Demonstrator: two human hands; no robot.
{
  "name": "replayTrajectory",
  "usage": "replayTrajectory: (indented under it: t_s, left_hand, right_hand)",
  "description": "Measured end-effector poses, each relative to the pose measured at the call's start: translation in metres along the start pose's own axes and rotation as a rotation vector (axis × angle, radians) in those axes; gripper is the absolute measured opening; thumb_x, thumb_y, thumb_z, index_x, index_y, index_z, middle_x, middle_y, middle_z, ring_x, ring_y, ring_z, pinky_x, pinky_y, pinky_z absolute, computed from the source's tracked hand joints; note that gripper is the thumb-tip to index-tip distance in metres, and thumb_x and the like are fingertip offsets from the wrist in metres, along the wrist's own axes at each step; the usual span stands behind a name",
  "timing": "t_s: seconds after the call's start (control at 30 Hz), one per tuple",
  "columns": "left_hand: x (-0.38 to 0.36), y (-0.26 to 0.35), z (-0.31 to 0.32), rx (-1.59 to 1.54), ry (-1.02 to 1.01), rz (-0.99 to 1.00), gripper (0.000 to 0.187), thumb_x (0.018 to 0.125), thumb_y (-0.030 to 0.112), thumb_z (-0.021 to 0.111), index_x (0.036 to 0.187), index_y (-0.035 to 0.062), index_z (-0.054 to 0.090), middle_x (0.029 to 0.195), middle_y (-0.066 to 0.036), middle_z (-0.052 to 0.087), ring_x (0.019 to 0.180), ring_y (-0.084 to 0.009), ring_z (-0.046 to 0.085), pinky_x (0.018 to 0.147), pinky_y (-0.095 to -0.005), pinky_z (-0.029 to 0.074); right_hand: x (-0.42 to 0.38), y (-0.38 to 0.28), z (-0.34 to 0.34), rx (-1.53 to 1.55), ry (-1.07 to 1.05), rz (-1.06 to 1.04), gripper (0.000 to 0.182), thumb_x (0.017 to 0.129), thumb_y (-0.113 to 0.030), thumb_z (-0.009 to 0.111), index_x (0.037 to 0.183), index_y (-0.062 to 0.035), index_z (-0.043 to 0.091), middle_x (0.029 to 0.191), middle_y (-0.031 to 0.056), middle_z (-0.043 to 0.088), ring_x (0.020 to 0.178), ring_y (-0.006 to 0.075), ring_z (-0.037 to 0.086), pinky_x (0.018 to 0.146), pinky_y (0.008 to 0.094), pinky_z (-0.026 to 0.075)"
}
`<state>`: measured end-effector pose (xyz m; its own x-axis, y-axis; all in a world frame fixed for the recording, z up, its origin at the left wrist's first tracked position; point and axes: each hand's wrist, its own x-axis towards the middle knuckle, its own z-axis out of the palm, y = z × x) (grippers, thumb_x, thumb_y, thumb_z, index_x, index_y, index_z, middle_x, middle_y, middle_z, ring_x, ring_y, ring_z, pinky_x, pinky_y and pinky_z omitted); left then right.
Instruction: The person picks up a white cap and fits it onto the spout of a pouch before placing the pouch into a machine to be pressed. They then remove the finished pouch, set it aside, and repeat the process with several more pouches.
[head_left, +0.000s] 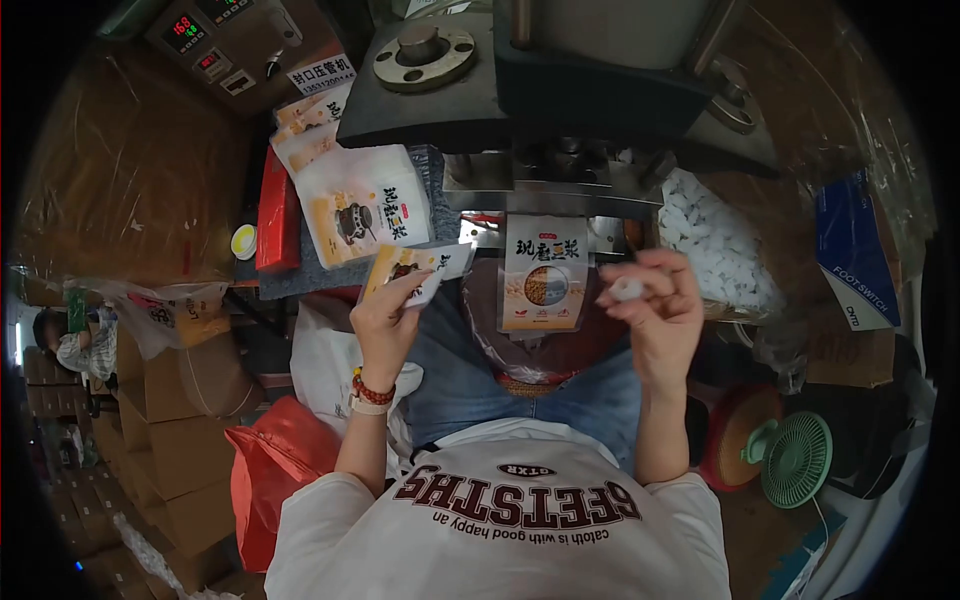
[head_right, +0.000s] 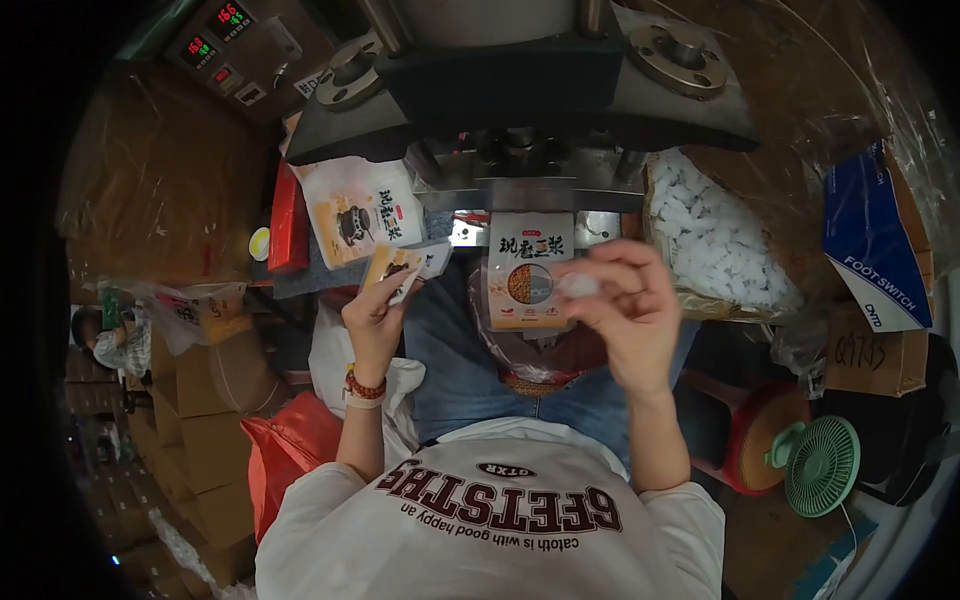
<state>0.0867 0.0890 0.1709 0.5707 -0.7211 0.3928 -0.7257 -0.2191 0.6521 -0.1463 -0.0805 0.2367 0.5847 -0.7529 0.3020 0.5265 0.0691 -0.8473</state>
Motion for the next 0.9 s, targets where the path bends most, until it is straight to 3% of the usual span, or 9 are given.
replayTrajectory:
  t_s: [0.17,0.23,0.37,0.5,0.6,0.7,0.77,0.87,0.9]
  left_hand:
    - [0.003,0.053,-0.001,-0.054,0.028,0.296,0.043,0.060,-0.009,0.057,0.099,0.0058,0.070,0.099,-0.006,0.071,0.094,-0.0258,0.068,0.080,-0.0332,0.053]
    - [0.005,0.068,-0.010,0.160,-0.006,0.448,0.047,0.059,-0.006,0.059,0.102,0.0083,0.069,0.101,-0.004,0.071,0.096,-0.0231,0.067,0.078,-0.0332,0.054]
    - [0.006,0.074,-0.015,0.139,-0.168,0.501,0.044,0.061,-0.004,0.062,0.104,0.0070,0.068,0.101,-0.004,0.070,0.093,-0.0238,0.067,0.074,-0.0315,0.054]
    - [-0.001,0.058,0.034,-0.328,-0.355,0.202,0.018,0.080,0.008,0.068,0.097,0.0020,0.069,0.090,-0.009,0.071,0.072,-0.0200,0.069,0.062,-0.0267,0.053]
    - [0.004,0.053,0.069,-0.744,-0.609,-0.488,0.025,0.090,0.020,0.067,0.093,-0.0041,0.069,0.083,-0.006,0.070,0.070,-0.0046,0.062,0.060,-0.0216,0.050]
    - [0.027,0.065,0.078,-1.069,-0.494,-0.647,0.026,0.090,0.020,0.067,0.094,-0.0059,0.069,0.087,-0.007,0.070,0.072,-0.0084,0.064,0.062,-0.0227,0.051]
    - [0.042,0.064,0.082,-1.181,-0.483,-0.707,0.028,0.090,0.019,0.067,0.100,-0.0067,0.066,0.092,-0.009,0.070,0.074,-0.0102,0.065,0.064,-0.0239,0.053]
    - [0.050,0.059,0.090,-1.291,-0.472,-0.734,0.030,0.090,0.019,0.067,0.104,-0.0066,0.064,0.096,-0.009,0.069,0.082,-0.0108,0.065,0.072,-0.0248,0.053]
    - [0.053,0.060,0.090,-1.293,-0.470,-0.728,0.030,0.090,0.019,0.067,0.104,-0.0066,0.064,0.096,-0.009,0.069,0.082,-0.0108,0.065,0.072,-0.0248,0.053]
  right_hand:
    - [-0.005,0.025,0.027,-0.107,-0.134,0.147,0.026,0.077,0.004,0.072,0.101,0.0038,0.063,0.103,0.0143,0.068,0.089,0.0210,0.068,0.077,0.0281,0.055]
    - [0.002,0.024,0.021,-0.817,-0.373,-0.349,0.033,0.073,-0.002,0.074,0.104,0.0008,0.064,0.100,0.0103,0.068,0.085,0.0240,0.066,0.075,0.0299,0.054]
    - [0.001,-0.002,0.014,-1.048,-0.577,-0.443,0.038,0.070,-0.004,0.076,0.107,-0.0004,0.066,0.101,0.0104,0.068,0.078,0.0259,0.064,0.068,0.0288,0.052]
    - [0.012,-0.007,0.010,-1.123,-0.406,-0.382,0.039,0.073,-0.014,0.075,0.108,-0.0014,0.064,0.106,0.0108,0.066,0.085,0.0292,0.060,0.075,0.0339,0.051]
    - [0.016,-0.019,-0.008,-1.099,-0.084,-0.366,0.039,0.075,-0.016,0.076,0.109,-0.0019,0.064,0.107,0.0126,0.064,0.092,0.0299,0.058,0.084,0.0349,0.047]
    - [0.018,-0.037,-0.033,-1.128,0.142,-0.249,0.031,0.078,-0.010,0.072,0.107,-0.0014,0.064,0.106,0.0138,0.065,0.090,0.0272,0.058,0.082,0.0344,0.045]
    - [0.033,-0.027,-0.059,-1.474,0.305,-0.261,0.025,0.081,-0.009,0.068,0.105,-0.0025,0.065,0.106,0.0138,0.063,0.091,0.0286,0.059,0.080,0.0363,0.045]
    - [0.039,0.024,-0.102,-1.813,0.133,-0.275,0.021,0.081,-0.006,0.064,0.102,-0.0031,0.065,0.106,0.0133,0.061,0.095,0.0322,0.059,0.080,0.0382,0.046]
    - [0.039,0.023,-0.101,-1.741,0.103,-0.105,0.022,0.080,-0.004,0.062,0.101,-0.0011,0.063,0.107,0.0143,0.058,0.101,0.0327,0.055,0.085,0.0402,0.045]
